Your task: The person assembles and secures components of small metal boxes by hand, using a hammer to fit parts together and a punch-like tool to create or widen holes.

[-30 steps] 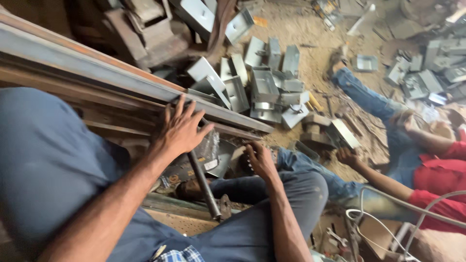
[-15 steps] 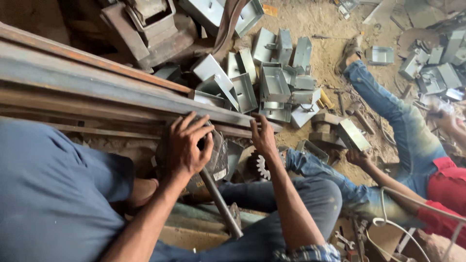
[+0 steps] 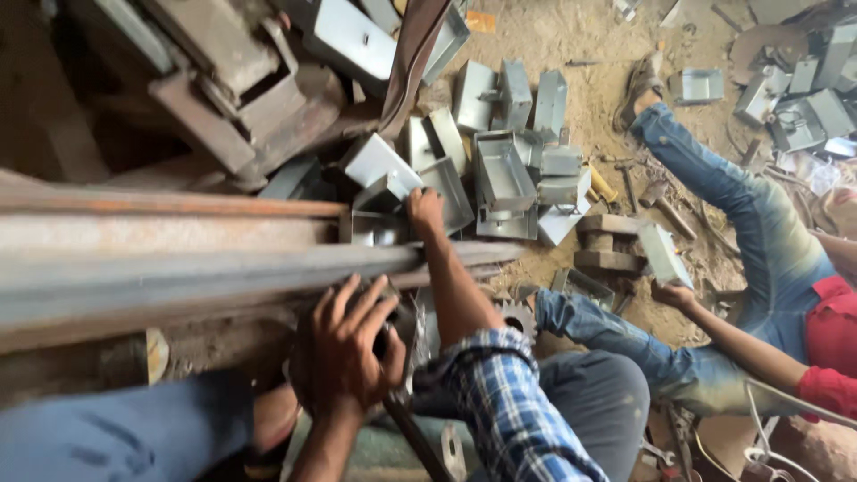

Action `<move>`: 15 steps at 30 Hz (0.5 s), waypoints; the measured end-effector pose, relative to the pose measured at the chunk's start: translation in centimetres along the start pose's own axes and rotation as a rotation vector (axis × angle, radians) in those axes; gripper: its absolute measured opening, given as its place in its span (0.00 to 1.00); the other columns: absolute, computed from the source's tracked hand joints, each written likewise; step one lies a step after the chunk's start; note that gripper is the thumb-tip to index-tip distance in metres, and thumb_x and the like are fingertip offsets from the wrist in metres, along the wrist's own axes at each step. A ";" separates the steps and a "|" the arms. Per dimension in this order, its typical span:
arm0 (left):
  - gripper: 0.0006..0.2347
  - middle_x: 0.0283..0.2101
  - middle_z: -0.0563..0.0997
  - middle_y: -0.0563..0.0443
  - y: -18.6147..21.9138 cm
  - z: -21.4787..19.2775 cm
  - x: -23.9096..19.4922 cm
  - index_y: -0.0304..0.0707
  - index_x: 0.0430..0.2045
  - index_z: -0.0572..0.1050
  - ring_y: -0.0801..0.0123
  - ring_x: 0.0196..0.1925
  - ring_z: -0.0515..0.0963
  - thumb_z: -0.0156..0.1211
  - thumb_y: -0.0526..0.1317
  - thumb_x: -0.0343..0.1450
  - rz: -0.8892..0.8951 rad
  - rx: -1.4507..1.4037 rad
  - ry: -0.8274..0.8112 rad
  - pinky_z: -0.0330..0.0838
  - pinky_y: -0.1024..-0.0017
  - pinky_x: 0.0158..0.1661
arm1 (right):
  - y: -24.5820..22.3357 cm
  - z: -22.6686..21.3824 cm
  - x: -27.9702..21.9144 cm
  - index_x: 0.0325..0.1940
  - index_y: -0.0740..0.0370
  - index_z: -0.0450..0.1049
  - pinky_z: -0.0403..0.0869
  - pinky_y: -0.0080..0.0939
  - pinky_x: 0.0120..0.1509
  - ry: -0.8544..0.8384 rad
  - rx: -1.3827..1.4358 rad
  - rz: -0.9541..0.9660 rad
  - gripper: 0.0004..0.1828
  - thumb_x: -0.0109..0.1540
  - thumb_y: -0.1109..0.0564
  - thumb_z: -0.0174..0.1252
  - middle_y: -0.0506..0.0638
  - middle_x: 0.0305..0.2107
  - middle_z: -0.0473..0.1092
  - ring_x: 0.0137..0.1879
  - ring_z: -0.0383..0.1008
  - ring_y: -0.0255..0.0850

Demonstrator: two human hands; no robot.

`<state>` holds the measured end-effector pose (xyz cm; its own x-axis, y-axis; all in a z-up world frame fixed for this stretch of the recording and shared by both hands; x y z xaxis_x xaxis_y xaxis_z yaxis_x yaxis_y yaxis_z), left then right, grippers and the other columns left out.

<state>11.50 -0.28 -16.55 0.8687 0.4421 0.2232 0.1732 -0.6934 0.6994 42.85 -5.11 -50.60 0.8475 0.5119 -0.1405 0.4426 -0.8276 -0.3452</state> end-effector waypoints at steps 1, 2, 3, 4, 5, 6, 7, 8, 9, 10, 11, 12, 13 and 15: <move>0.18 0.62 0.77 0.44 0.1 0.0 0.1 0.35 0.42 0.82 0.44 0.68 0.68 0.54 0.41 0.61 -0.009 -0.001 -0.004 0.53 0.46 0.68 | 0.0 0.3 0.2 0.57 0.71 0.70 0.65 0.66 0.67 0.078 0.213 0.174 0.29 0.69 0.41 0.45 0.78 0.52 0.67 0.58 0.68 0.74; 0.18 0.62 0.77 0.44 0.1 0.0 0.3 0.35 0.42 0.82 0.44 0.68 0.68 0.54 0.41 0.61 -0.006 -0.005 -0.009 0.53 0.46 0.68 | 0.1 0.5 0.1 0.56 0.76 0.68 0.65 0.66 0.64 0.160 0.426 0.345 0.33 0.66 0.40 0.48 0.82 0.50 0.64 0.56 0.66 0.77; 0.19 0.62 0.77 0.45 0.2 -0.2 0.4 0.35 0.42 0.82 0.44 0.68 0.68 0.54 0.42 0.61 -0.009 -0.002 -0.012 0.53 0.46 0.68 | 0.2 0.5 -0.2 0.54 0.75 0.70 0.66 0.66 0.65 0.184 0.435 0.269 0.32 0.66 0.40 0.46 0.81 0.49 0.67 0.57 0.67 0.75; 0.19 0.62 0.77 0.45 0.2 -0.3 0.6 0.35 0.43 0.82 0.44 0.68 0.68 0.54 0.42 0.61 -0.012 0.001 -0.015 0.53 0.46 0.68 | 0.6 0.3 -0.3 0.53 0.74 0.71 0.67 0.66 0.66 0.209 0.442 0.193 0.31 0.67 0.40 0.45 0.80 0.48 0.69 0.57 0.69 0.74; 0.19 0.62 0.76 0.44 0.3 -0.5 0.6 0.34 0.43 0.82 0.44 0.68 0.67 0.55 0.43 0.61 -0.011 -0.007 -0.021 0.53 0.45 0.67 | 0.7 0.2 -0.5 0.51 0.74 0.73 0.69 0.64 0.67 0.141 0.459 0.245 0.31 0.67 0.40 0.45 0.79 0.46 0.71 0.56 0.71 0.72; 0.20 0.62 0.76 0.44 0.3 -0.6 0.7 0.34 0.43 0.81 0.43 0.68 0.67 0.55 0.44 0.61 -0.010 -0.014 -0.028 0.52 0.45 0.67 | 0.9 0.0 -0.8 0.50 0.74 0.75 0.70 0.63 0.67 0.072 0.474 0.295 0.31 0.66 0.40 0.44 0.78 0.45 0.73 0.56 0.74 0.70; 0.21 0.63 0.76 0.43 0.3 -0.6 0.8 0.33 0.43 0.81 0.43 0.68 0.66 0.56 0.44 0.60 -0.011 -0.019 -0.033 0.51 0.44 0.66 | 0.9 -0.1 -0.6 0.49 0.73 0.76 0.72 0.62 0.67 -0.001 0.488 0.343 0.31 0.66 0.40 0.44 0.77 0.43 0.75 0.55 0.77 0.68; 0.21 0.63 0.76 0.44 0.1 -0.5 1.1 0.33 0.43 0.81 0.43 0.68 0.66 0.55 0.45 0.61 -0.009 -0.022 -0.034 0.51 0.44 0.67 | 0.7 -0.3 -0.2 0.49 0.72 0.76 0.70 0.63 0.67 0.011 0.422 0.361 0.31 0.66 0.40 0.45 0.76 0.45 0.74 0.56 0.75 0.67; 0.20 0.64 0.75 0.44 0.1 -0.4 1.0 0.33 0.44 0.81 0.43 0.69 0.66 0.55 0.45 0.61 -0.014 -0.027 -0.042 0.51 0.44 0.68 | 0.6 -0.2 -0.5 0.50 0.70 0.76 0.69 0.64 0.66 0.016 0.353 0.384 0.30 0.67 0.39 0.45 0.74 0.47 0.73 0.58 0.73 0.67; 0.20 0.64 0.75 0.44 0.0 -0.5 0.7 0.34 0.44 0.81 0.43 0.69 0.65 0.55 0.45 0.62 -0.020 -0.031 -0.050 0.50 0.44 0.68 | 0.2 0.1 -0.9 0.50 0.69 0.76 0.67 0.65 0.65 0.021 0.282 0.405 0.30 0.67 0.39 0.45 0.72 0.50 0.72 0.59 0.71 0.66; 0.21 0.64 0.75 0.44 -0.1 -0.4 0.5 0.34 0.44 0.81 0.43 0.69 0.65 0.55 0.45 0.61 -0.021 -0.028 -0.045 0.50 0.44 0.68 | 0.0 0.1 -1.0 0.50 0.67 0.76 0.66 0.67 0.65 0.029 0.255 0.404 0.28 0.67 0.39 0.46 0.70 0.49 0.73 0.58 0.71 0.65; 0.21 0.64 0.75 0.44 -0.1 -0.3 0.4 0.34 0.45 0.81 0.43 0.70 0.65 0.55 0.45 0.61 -0.023 -0.025 -0.040 0.50 0.44 0.68 | -0.3 0.0 -1.0 0.50 0.65 0.75 0.65 0.69 0.64 0.037 0.227 0.403 0.27 0.67 0.39 0.47 0.68 0.48 0.74 0.57 0.72 0.64; 0.21 0.64 0.75 0.44 -0.1 -0.3 0.5 0.34 0.45 0.80 0.43 0.70 0.65 0.55 0.44 0.61 -0.012 -0.024 -0.038 0.50 0.44 0.68 | -0.4 -0.2 -0.9 0.50 0.63 0.75 0.63 0.71 0.63 0.056 0.202 0.409 0.26 0.67 0.39 0.47 0.67 0.48 0.74 0.56 0.73 0.63; 0.21 0.64 0.75 0.44 0.0 -0.4 0.6 0.35 0.44 0.80 0.43 0.70 0.65 0.55 0.45 0.61 -0.007 -0.013 -0.040 0.50 0.44 0.68 | -1.0 -0.6 -1.1 0.52 0.60 0.74 0.71 0.67 0.56 0.029 0.039 0.102 0.22 0.69 0.43 0.43 0.66 0.49 0.74 0.52 0.75 0.63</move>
<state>11.83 0.19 -16.16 0.8856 0.4236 0.1906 0.1737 -0.6825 0.7100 41.63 -4.98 -49.55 0.8958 0.4183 -0.1501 0.3427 -0.8652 -0.3661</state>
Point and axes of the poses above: each hand's wrist, its own x-axis towards the middle knuckle, its own z-axis out of the palm, y = z × x, the point moved 1 cm from there along x, towards the middle knuckle
